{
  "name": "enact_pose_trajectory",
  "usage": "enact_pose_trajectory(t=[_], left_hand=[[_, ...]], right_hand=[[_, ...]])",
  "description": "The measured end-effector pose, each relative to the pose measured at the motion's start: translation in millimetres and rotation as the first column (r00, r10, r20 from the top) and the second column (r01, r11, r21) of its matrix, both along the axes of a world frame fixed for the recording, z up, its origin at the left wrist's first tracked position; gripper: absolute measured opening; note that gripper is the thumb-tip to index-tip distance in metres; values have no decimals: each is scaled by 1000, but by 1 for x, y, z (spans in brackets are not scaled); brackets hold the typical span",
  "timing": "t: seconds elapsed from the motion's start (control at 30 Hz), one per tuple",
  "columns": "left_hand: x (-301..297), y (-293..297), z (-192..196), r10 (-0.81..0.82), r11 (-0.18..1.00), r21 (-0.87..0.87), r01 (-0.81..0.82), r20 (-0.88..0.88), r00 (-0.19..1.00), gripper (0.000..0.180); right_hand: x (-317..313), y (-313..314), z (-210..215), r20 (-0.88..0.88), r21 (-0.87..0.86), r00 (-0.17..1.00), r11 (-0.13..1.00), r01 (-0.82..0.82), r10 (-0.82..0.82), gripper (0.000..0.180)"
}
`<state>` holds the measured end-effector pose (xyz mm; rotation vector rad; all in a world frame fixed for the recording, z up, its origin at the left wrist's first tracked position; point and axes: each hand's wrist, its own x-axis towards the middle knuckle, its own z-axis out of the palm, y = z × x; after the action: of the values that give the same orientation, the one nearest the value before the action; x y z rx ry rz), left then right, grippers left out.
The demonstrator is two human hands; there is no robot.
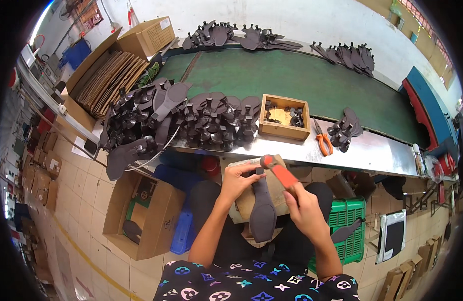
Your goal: The person assembles shoe components by placing small black plastic pieces onto grey shoe soles and securing them with a hammer. They repeatedly pick up soles from a pile, position the plastic inserts, and strike them into place on a wooden block before moving the finished items to a separate pile.
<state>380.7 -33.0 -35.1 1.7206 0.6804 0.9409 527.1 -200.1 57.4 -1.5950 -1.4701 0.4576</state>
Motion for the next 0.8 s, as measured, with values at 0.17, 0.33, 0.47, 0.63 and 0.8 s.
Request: enact_pose_trajectory(t=[0.17,0.33,0.47,0.63,0.8], left_hand=[[-3,2,-7,6,1000,15,-6,-31,999,26],[2,1,-2,16,1000,14,-16,8,1000,22],[-2,3,-9,2,993,114,7,-78,997,43],[-16,-9,-16,180,910,414,-7,-380,907,99],[-12,-11,0,162,945,326,34,-555,816,111]], right_hand=[[1,1,8,-42,-143,999,989,-23,17,20],[0,1,-1,11,-214,999,976,-37,40,20],[4,5,6,113,-206,989,976,-70,95,22],[-7,-21,43,-199,389,973,921,-34,120,28],[-3,-1,-24,286,-295,956,955,17,72,25]])
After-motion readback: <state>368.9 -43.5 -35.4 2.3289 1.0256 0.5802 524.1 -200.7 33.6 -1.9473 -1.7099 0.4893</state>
